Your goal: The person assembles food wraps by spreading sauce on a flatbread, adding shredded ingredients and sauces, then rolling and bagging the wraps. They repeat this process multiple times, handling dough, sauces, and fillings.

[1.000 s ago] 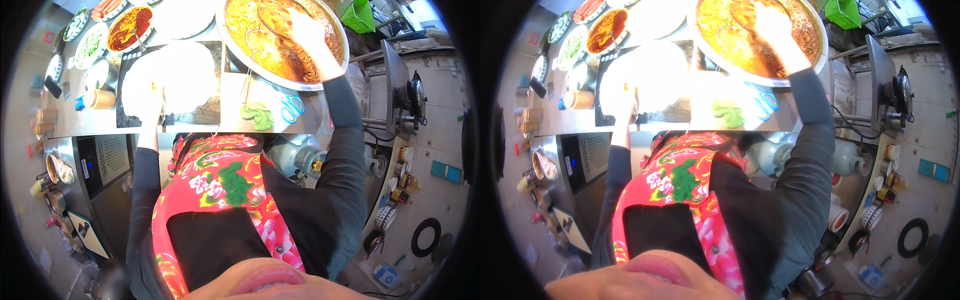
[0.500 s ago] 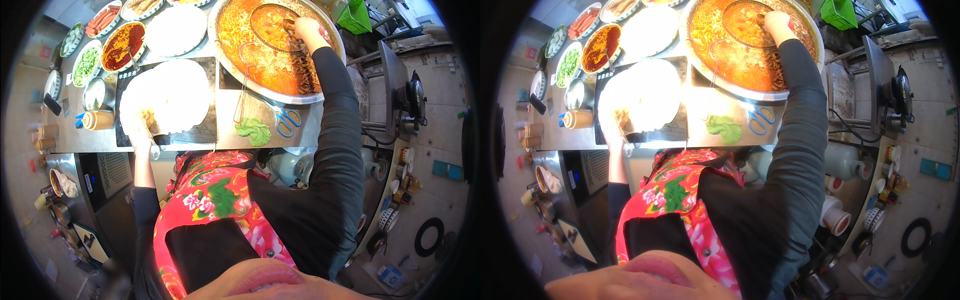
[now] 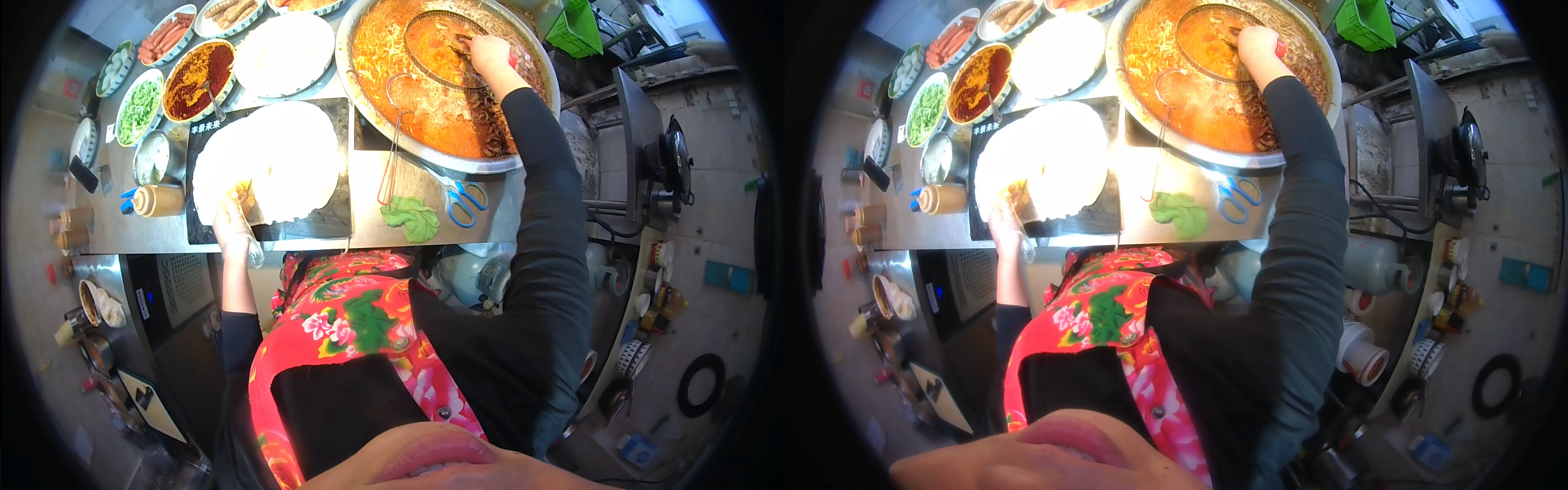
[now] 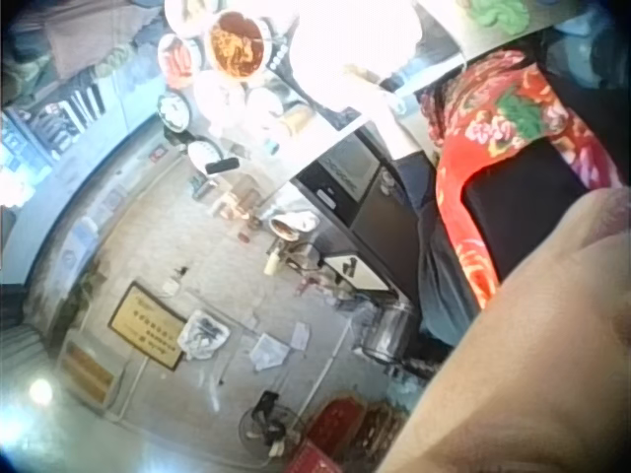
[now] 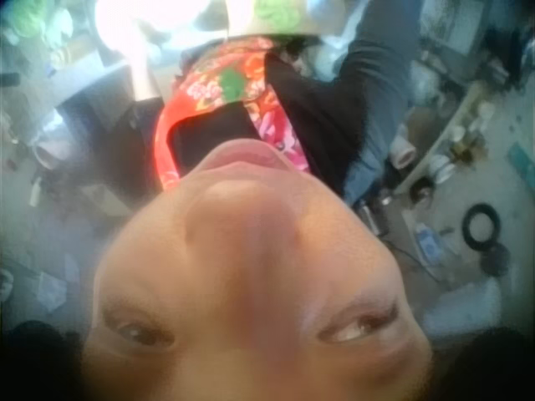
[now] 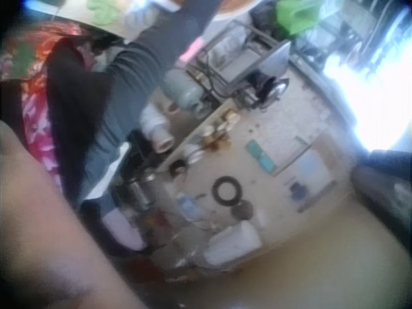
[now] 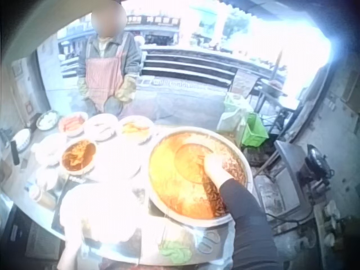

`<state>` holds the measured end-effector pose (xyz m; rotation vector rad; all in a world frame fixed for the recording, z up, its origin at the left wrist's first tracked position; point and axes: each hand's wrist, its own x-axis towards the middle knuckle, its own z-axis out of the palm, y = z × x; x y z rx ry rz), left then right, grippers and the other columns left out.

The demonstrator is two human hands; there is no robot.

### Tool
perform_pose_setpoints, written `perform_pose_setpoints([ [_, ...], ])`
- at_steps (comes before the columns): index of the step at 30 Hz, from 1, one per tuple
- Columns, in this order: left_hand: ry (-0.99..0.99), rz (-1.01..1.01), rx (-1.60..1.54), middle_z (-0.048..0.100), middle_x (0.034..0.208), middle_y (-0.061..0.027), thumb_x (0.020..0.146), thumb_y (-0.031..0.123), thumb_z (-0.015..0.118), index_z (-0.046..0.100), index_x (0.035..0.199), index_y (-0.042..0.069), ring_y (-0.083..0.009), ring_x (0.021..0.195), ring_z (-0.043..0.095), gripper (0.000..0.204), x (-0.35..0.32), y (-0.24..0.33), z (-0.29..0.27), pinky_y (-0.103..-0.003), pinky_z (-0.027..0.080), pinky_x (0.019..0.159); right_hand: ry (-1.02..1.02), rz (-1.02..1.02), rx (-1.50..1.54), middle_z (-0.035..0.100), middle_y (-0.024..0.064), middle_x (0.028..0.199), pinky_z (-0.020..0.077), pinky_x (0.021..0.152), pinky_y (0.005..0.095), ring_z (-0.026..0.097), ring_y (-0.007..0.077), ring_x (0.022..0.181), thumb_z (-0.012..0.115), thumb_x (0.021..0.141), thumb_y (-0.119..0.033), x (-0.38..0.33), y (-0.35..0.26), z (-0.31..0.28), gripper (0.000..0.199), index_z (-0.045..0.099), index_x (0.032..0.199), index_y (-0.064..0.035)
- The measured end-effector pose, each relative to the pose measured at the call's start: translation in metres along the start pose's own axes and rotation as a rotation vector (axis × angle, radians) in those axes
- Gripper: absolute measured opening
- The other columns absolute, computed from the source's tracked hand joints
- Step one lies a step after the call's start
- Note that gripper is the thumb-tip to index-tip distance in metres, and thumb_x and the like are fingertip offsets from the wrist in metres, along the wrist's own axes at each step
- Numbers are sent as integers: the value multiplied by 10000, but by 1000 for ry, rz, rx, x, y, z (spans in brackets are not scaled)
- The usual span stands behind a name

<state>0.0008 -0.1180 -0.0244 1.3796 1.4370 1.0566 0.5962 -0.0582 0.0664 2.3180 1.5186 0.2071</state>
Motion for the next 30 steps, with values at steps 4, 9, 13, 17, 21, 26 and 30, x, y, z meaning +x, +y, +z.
perform_pose_setpoints([
  [4, -64, -80, 58, 637, 1210, -165, 1057, 324, 423, 556, 1282, -61, -240, 1137, 609, 466, -2, 6, 2, -365, 476, 998, 12, 19, -50, 720, 132, 1071, 564, 770, 402, 702, 276, 989, 629, 849, -106, 9, 8, 10, 210, 745, 1020, -70],
  [9, -45, 9, 197, 662, 1156, -159, 1042, 346, 448, 615, 1218, -42, -239, 1085, 621, 458, 2, 0, -5, -351, 478, 954, 208, -39, -47, 730, 157, 946, 573, 732, 417, 718, 305, 893, 582, 832, -76, 5, 49, -9, 184, 742, 912, -33],
  [13, 37, -5, 332, 689, 1063, -184, 1031, 352, 446, 651, 1156, -36, -243, 970, 651, 457, -3, -8, -11, -358, 492, 878, 191, -50, -100, 729, 145, 964, 574, 734, 408, 717, 294, 905, 574, 849, -76, -4, 72, -33, 198, 746, 946, -57],
  [17, 49, 1, 427, 697, 978, -202, 1019, 385, 462, 671, 1100, -30, -274, 906, 666, 472, -3, -8, -17, -376, 504, 817, 248, -55, -101, 729, 141, 966, 572, 730, 421, 714, 304, 907, 548, 877, -103, -6, 79, -64, 210, 743, 946, -64],
  [21, 84, 25, 605, 699, 971, -214, 1008, 380, 443, 684, 1082, -1, -348, 919, 673, 458, -8, 5, -20, -417, 513, 822, 624, -266, -100, 698, 132, 902, 561, 694, 445, 699, 315, 841, 493, 944, -155, -17, 77, -102, 207, 656, 1056, -91],
  [26, -150, 181, 628, 685, 1016, -215, 988, 328, 426, 691, 1072, 34, -382, 955, 653, 405, -31, 19, -3, -442, 513, 854, 258, -34, -285, 670, 122, 866, 553, 655, 407, 692, 292, 807, 545, 938, -195, -74, 98, -106, 132, 596, 1028, -114],
  [30, -100, 231, 718, 680, 990, -237, 974, 292, 443, 684, 1090, 23, -402, 928, 643, 379, -35, 18, 9, -457, 510, 852, 399, -133, -251, 675, 121, 875, 553, 647, 394, 696, 293, 782, 530, 912, -125, -91, 110, -92, 162, 634, 1035, -107],
])
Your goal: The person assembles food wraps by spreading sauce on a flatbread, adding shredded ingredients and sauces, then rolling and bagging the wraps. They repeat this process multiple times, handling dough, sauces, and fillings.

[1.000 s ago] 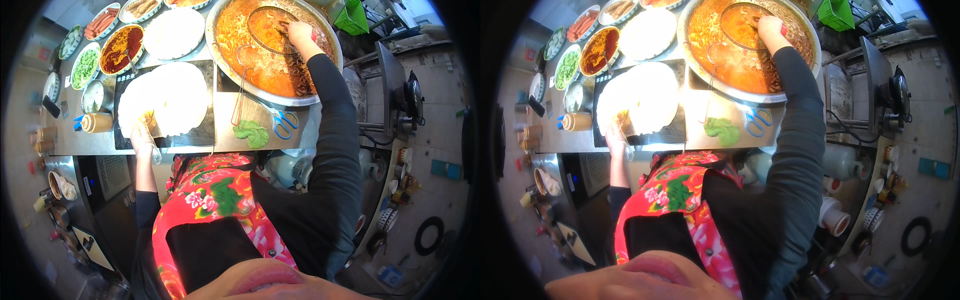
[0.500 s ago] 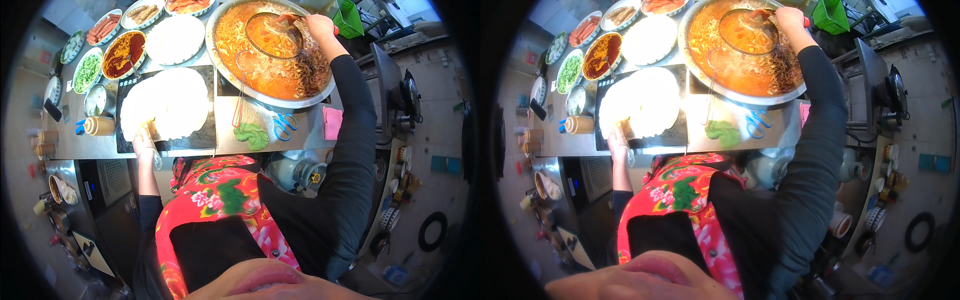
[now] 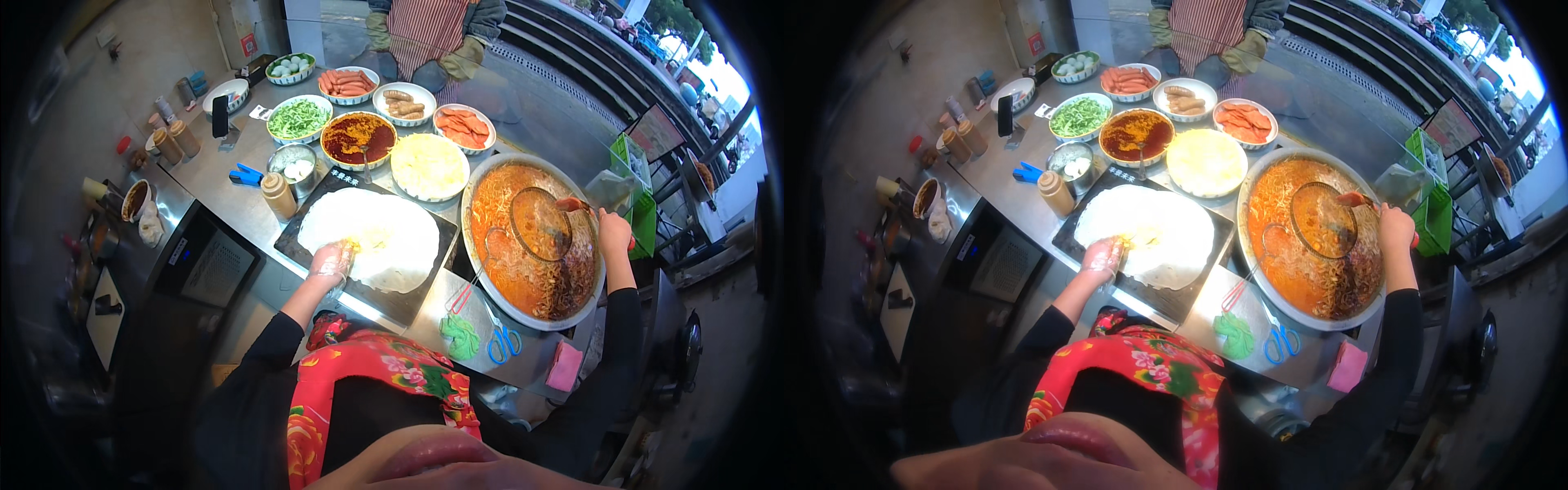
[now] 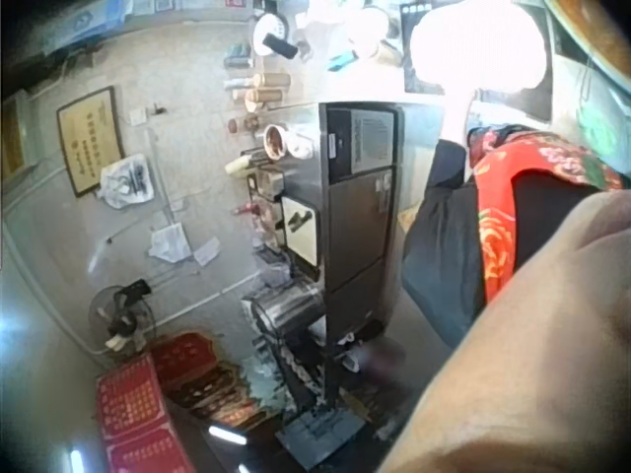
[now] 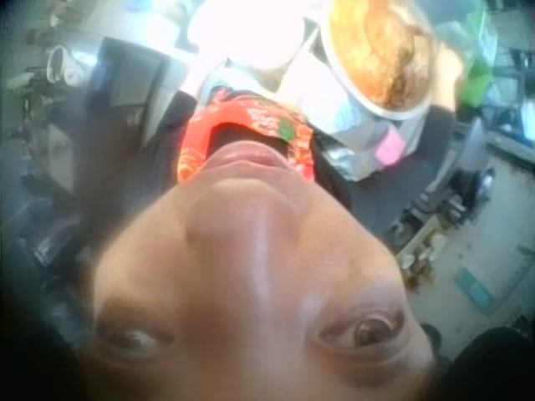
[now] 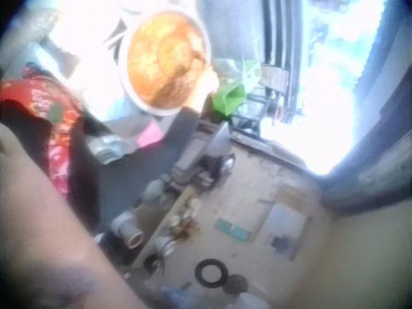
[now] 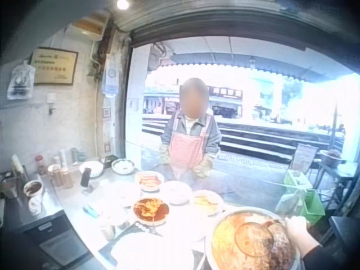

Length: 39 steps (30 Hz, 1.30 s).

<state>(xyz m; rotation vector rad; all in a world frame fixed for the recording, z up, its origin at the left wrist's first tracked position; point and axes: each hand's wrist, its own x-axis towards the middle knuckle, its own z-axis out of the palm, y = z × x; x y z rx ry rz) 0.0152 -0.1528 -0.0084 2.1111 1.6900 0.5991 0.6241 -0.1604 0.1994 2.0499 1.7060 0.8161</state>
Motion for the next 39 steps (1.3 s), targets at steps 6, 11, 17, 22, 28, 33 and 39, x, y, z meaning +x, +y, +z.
perform_pose_setpoints([
  [6, -51, 28, -14, 668, 983, -247, 994, 277, 439, 654, 1133, 21, -417, 928, 629, 363, 0, -2, 8, -460, 495, 832, -56, 25, 9, 682, 125, 872, 548, 656, 396, 696, 293, 805, 526, 912, -126, -4, -3, 14, 164, 641, 1026, -99],
  [11, -37, -9, -15, 667, 985, -250, 995, 300, 442, 651, 1151, 32, -416, 934, 630, 374, -9, -1, 4, -458, 495, 834, -7, -3, 29, 688, 127, 834, 543, 652, 402, 696, 297, 785, 526, 911, -134, -18, -11, 19, 148, 653, 980, -101],
  [17, -61, -9, -9, 666, 1004, -248, 995, 304, 441, 652, 1161, 44, -412, 950, 630, 374, -9, 3, -3, -459, 492, 846, -31, 7, 65, 690, 128, 817, 538, 651, 413, 695, 304, 773, 507, 923, -132, -26, -22, 21, 148, 648, 949, -101],
  [22, -69, -30, -9, 668, 1017, -243, 993, 295, 446, 659, 1156, 56, -408, 963, 630, 360, -5, 2, -4, -454, 493, 856, -82, 18, 89, 692, 116, 827, 536, 653, 407, 693, 303, 812, 583, 870, -104, -29, -30, 14, 125, 649, 977, -100],
  [28, -42, -15, -20, 671, 1020, -235, 986, 299, 466, 660, 1164, 66, -402, 963, 637, 352, -4, -6, 4, -449, 498, 860, -126, -3, 58, 690, 107, 825, 538, 662, 397, 691, 300, 826, 637, 822, -73, -32, -38, 0, 163, 646, 984, -91],
  [33, -21, -1, -31, 674, 1015, -231, 985, 305, 467, 660, 1168, 73, -401, 956, 640, 353, -2, -10, 7, -447, 502, 857, -101, -16, 53, 686, 106, 820, 536, 648, 396, 692, 298, 800, 620, 840, -77, -33, -35, -2, 147, 646, 984, -90],
  [39, -43, -17, -17, 678, 997, -234, 976, 309, 465, 656, 1162, 53, -393, 939, 647, 370, -1, -10, 6, -461, 504, 845, -60, -14, 40, 688, 95, 812, 535, 628, 387, 695, 275, 777, 561, 894, -104, -33, -32, 6, 153, 655, 1015, -105],
])
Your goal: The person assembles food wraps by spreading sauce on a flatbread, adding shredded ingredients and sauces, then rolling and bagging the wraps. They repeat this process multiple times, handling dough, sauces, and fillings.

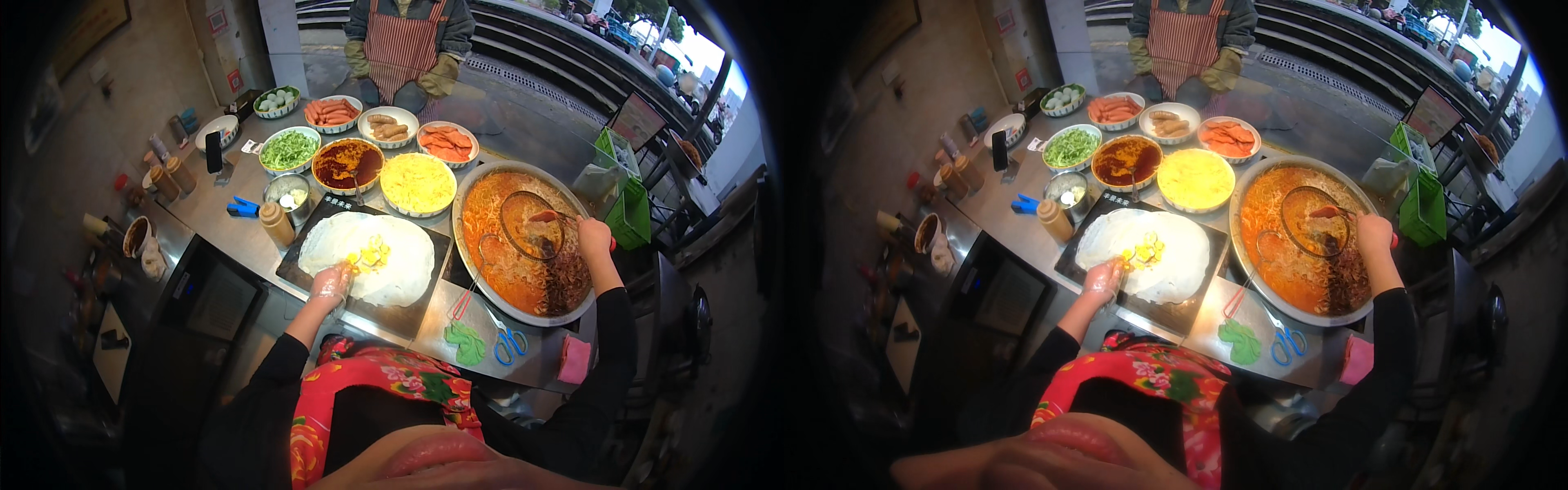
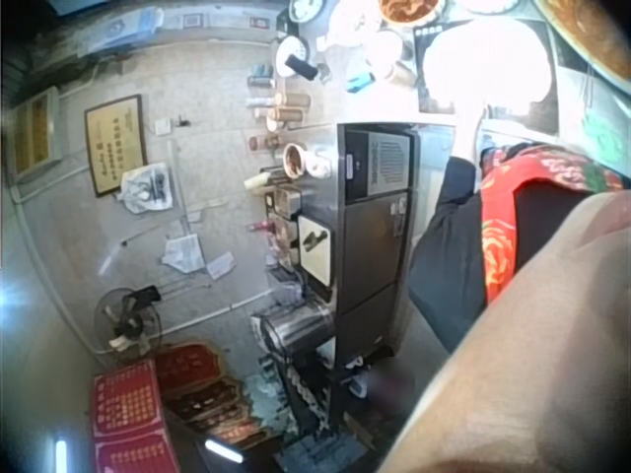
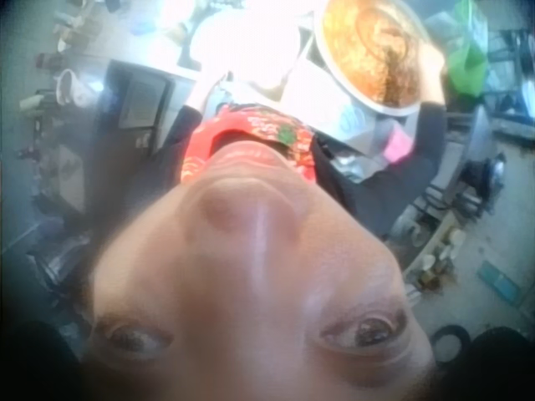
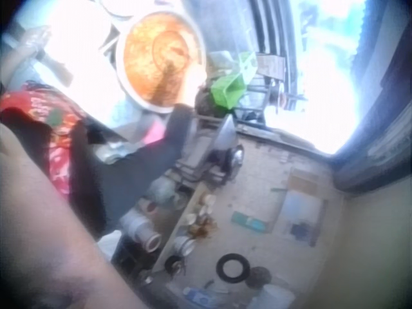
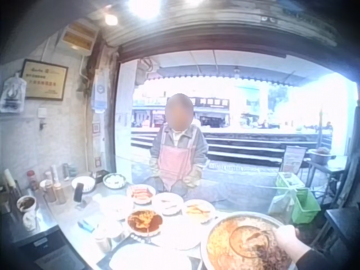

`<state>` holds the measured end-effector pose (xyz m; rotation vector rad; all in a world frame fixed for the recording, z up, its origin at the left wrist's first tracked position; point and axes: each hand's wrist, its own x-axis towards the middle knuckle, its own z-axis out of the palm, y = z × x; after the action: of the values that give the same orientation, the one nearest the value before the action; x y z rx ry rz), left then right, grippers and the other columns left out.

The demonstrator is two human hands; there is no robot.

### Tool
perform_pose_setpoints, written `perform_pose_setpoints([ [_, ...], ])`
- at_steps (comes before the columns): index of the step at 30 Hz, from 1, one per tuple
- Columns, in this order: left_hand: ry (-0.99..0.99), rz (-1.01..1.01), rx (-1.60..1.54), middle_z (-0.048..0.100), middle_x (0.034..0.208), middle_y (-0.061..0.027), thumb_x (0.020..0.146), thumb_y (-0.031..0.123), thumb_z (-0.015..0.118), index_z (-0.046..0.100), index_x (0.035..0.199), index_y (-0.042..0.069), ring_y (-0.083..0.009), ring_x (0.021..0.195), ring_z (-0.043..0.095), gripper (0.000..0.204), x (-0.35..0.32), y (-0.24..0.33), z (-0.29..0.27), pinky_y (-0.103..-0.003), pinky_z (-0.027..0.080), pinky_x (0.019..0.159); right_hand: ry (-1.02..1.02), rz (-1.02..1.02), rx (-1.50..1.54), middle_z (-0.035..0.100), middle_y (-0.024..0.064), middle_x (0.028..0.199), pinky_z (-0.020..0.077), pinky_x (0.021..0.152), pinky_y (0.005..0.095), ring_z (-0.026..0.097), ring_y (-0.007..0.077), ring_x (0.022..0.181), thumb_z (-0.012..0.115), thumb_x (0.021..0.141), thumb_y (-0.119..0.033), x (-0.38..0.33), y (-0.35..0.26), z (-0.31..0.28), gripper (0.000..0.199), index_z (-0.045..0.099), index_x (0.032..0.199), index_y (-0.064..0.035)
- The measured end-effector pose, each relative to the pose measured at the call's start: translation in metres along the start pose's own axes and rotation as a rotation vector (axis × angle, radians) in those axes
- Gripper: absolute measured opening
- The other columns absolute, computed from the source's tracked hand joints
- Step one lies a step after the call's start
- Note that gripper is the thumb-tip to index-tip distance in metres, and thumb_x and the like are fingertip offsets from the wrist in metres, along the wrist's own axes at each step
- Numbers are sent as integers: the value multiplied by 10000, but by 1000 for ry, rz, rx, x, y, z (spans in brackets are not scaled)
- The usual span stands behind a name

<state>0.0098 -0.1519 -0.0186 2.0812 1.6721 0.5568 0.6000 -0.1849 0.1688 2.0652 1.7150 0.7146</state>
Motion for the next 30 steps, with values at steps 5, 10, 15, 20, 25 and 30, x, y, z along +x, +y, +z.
perform_pose_setpoints([
  [5, 34, 23, -12, 677, 999, -231, 974, 309, 468, 660, 1146, 55, -392, 939, 646, 361, -2, 2, -2, -465, 502, 844, 24, -13, -46, 687, 91, 808, 534, 622, 386, 695, 272, 769, 535, 916, -109, -1, 1, 7, 162, 659, 1021, -113],
  [10, 33, 35, -17, 678, 1018, -226, 970, 307, 475, 658, 1154, 57, -390, 950, 645, 361, -4, 1, -7, -457, 502, 852, 8, 17, -5, 686, 90, 806, 535, 623, 386, 694, 279, 764, 551, 909, -121, -3, 3, 7, 156, 658, 1023, -114],
  [15, 41, 38, -23, 679, 1040, -219, 969, 299, 479, 656, 1168, 57, -386, 970, 644, 359, -3, -1, -5, -449, 502, 865, -55, 39, -3, 685, 95, 836, 541, 637, 373, 693, 277, 791, 566, 903, -127, -8, 3, 4, 164, 649, 1044, -111],
  [20, 18, 25, -14, 678, 1058, -214, 969, 296, 482, 654, 1174, 58, -381, 978, 645, 358, 4, 0, -3, -446, 500, 874, -114, 36, -11, 680, 96, 854, 542, 647, 363, 692, 264, 828, 566, 895, -114, -13, 1, 3, 154, 634, 1032, -108],
  [25, 58, 28, -34, 676, 1082, -207, 968, 273, 490, 656, 1175, 58, -377, 985, 645, 341, 0, -3, -7, -442, 504, 872, -63, 44, 16, 681, 99, 842, 539, 639, 368, 693, 265, 809, 567, 887, -112, -17, 0, 5, 136, 634, 1006, -109],
  [30, 105, 119, -155, 677, 1097, -202, 948, 193, 535, 662, 1170, 49, -362, 1018, 648, 294, -10, -9, 4, -416, 506, 900, 16, 17, 29, 673, 106, 788, 533, 612, 404, 686, 281, 724, 547, 921, -189, -33, 2, 7, 125, 637, 952, -109],
])
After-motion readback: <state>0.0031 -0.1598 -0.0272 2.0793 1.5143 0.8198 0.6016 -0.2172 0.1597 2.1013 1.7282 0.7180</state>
